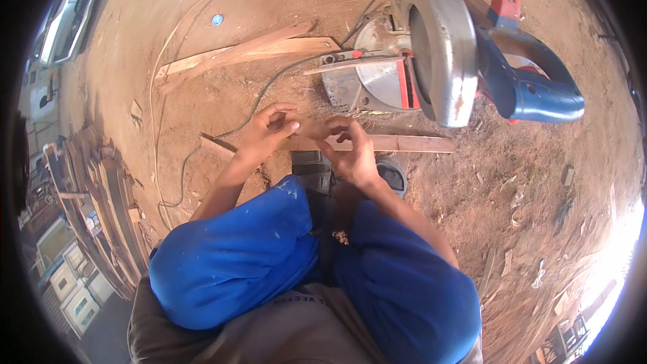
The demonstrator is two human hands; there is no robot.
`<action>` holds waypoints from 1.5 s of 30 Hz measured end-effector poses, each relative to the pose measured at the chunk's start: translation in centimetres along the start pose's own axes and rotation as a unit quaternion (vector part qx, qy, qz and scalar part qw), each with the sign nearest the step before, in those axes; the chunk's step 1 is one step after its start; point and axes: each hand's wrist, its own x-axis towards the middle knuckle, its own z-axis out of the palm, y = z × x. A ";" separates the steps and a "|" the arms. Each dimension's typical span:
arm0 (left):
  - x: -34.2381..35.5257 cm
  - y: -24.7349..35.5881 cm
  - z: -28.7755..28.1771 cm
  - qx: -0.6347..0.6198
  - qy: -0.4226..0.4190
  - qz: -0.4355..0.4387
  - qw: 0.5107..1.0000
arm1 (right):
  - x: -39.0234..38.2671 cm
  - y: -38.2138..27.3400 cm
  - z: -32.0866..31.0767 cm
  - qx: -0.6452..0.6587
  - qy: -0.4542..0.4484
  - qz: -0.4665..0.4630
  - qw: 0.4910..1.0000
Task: The person uses a miter saw to cut a thin piece of wood, positioning the wood against the saw fence and then lowering the blade to make the cut.
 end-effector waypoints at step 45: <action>3.1 -7.7 7.3 0.441 -0.100 0.320 0.833 | -8.2 6.5 -15.9 0.019 0.287 0.412 0.865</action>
